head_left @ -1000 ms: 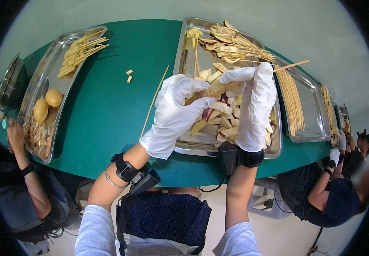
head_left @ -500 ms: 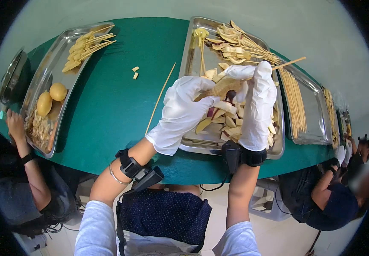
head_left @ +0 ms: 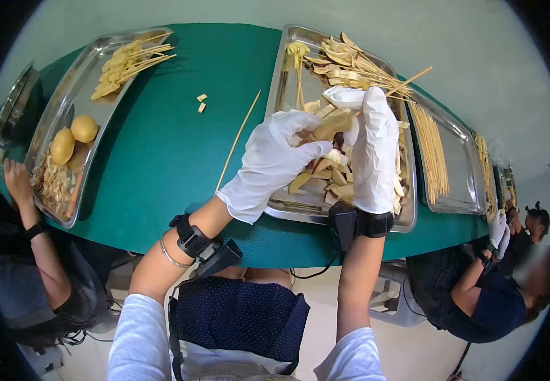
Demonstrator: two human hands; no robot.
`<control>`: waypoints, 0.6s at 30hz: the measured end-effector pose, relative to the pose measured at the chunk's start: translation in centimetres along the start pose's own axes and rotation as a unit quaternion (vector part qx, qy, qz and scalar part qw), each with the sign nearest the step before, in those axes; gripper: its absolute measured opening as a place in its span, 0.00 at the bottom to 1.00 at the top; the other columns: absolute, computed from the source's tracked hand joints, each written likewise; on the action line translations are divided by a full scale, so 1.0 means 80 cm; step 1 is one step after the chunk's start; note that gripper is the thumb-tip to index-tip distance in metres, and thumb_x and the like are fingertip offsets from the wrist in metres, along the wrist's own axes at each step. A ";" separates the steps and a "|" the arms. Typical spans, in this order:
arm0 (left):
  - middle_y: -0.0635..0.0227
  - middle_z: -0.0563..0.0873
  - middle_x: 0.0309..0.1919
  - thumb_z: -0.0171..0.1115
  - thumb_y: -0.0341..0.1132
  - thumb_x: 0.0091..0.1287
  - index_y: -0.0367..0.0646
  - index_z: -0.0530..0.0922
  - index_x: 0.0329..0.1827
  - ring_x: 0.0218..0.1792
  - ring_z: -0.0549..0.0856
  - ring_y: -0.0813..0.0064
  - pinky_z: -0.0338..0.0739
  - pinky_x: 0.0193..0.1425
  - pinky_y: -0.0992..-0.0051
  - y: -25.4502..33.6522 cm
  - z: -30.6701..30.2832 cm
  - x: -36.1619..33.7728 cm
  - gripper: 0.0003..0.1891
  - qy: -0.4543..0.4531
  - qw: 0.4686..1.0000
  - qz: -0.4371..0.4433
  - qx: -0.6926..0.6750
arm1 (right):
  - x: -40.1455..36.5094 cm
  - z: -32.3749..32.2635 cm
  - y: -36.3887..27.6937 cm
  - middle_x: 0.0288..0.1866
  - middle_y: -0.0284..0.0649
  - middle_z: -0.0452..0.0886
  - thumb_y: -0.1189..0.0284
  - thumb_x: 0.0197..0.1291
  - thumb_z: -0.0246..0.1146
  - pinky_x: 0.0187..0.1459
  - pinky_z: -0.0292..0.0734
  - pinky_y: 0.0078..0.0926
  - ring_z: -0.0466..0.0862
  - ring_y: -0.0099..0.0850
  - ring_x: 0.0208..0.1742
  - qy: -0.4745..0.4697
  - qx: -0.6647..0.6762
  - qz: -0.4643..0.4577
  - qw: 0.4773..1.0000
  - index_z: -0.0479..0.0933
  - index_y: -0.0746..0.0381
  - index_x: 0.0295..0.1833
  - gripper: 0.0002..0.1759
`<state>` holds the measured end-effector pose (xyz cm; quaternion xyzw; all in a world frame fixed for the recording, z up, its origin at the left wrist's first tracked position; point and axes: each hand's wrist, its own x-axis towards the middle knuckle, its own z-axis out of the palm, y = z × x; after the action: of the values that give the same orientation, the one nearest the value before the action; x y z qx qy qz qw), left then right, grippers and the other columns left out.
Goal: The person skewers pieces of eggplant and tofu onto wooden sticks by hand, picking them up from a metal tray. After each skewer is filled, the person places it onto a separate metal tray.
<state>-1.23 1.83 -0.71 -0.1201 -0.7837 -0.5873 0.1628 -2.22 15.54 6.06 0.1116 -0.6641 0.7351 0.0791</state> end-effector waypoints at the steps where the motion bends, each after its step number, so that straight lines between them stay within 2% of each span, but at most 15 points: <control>1: 0.64 0.84 0.38 0.73 0.35 0.53 0.39 0.82 0.43 0.39 0.83 0.73 0.76 0.44 0.76 0.007 -0.003 0.000 0.16 0.003 1.000 -0.012 0.011 | 0.001 -0.001 0.003 0.37 0.37 0.82 0.51 0.70 0.50 0.36 0.76 0.13 0.80 0.17 0.35 -0.012 0.004 -0.005 1.000 0.81 0.64 0.43 0.27; 2: 0.66 0.84 0.38 0.73 0.34 0.54 0.38 0.82 0.43 0.39 0.83 0.77 0.76 0.43 0.78 0.012 -0.005 -0.002 0.15 0.005 0.999 -0.026 0.021 | 0.000 -0.003 0.001 0.35 0.36 0.82 0.51 0.70 0.50 0.35 0.74 0.13 0.79 0.17 0.34 -0.017 -0.019 -0.006 1.000 0.81 0.65 0.42 0.27; 5: 0.66 0.84 0.34 0.73 0.34 0.53 0.39 0.83 0.41 0.37 0.83 0.75 0.76 0.42 0.77 0.007 -0.004 -0.002 0.14 0.033 0.999 0.004 0.029 | -0.003 -0.017 -0.006 0.32 0.34 0.83 0.52 0.71 0.50 0.33 0.70 0.14 0.77 0.16 0.31 -0.033 -0.091 -0.007 0.995 0.82 0.65 0.40 0.27; 11: 0.65 0.84 0.33 0.73 0.32 0.51 0.41 0.83 0.37 0.36 0.84 0.70 0.76 0.42 0.75 0.003 -0.003 -0.001 0.12 0.052 0.988 0.102 0.102 | -0.012 -0.021 -0.017 0.30 0.34 0.83 0.54 0.72 0.50 0.30 0.69 0.15 0.76 0.17 0.27 0.059 -0.072 -0.046 0.995 0.82 0.65 0.38 0.26; 12: 0.65 0.84 0.33 0.73 0.32 0.51 0.41 0.83 0.37 0.37 0.84 0.71 0.76 0.42 0.75 0.004 -0.003 0.000 0.12 0.052 0.989 0.093 0.100 | -0.012 -0.023 -0.013 0.30 0.34 0.83 0.56 0.72 0.50 0.31 0.69 0.16 0.76 0.17 0.27 0.073 -0.064 -0.055 0.994 0.82 0.65 0.37 0.25; 15: 0.66 0.85 0.34 0.73 0.31 0.50 0.41 0.83 0.36 0.37 0.84 0.71 0.76 0.43 0.75 0.003 -0.004 -0.001 0.12 0.058 0.992 0.064 0.090 | -0.015 -0.027 -0.011 0.35 0.34 0.83 0.58 0.71 0.52 0.32 0.69 0.15 0.76 0.17 0.29 0.031 -0.077 -0.043 0.996 0.81 0.65 0.42 0.22; 17: 0.66 0.85 0.34 0.74 0.31 0.50 0.41 0.83 0.37 0.37 0.84 0.71 0.76 0.44 0.75 -0.001 -0.001 0.000 0.12 0.072 0.993 0.050 0.075 | -0.021 -0.021 -0.017 0.39 0.34 0.82 0.63 0.69 0.55 0.34 0.70 0.14 0.76 0.16 0.31 0.006 -0.112 -0.026 0.993 0.79 0.65 0.47 0.16; 18: 0.66 0.85 0.34 0.73 0.32 0.50 0.42 0.83 0.36 0.38 0.83 0.68 0.76 0.45 0.73 -0.003 -0.001 0.002 0.11 0.075 0.995 0.046 0.055 | -0.022 -0.018 -0.019 0.42 0.34 0.82 0.66 0.68 0.57 0.35 0.71 0.14 0.76 0.16 0.32 -0.007 -0.130 -0.018 0.991 0.78 0.65 0.49 0.14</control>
<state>-1.46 1.67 -0.87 -0.1028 -0.7939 -0.5427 0.2540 -0.18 17.22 6.92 0.1169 -0.7524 0.6402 0.1016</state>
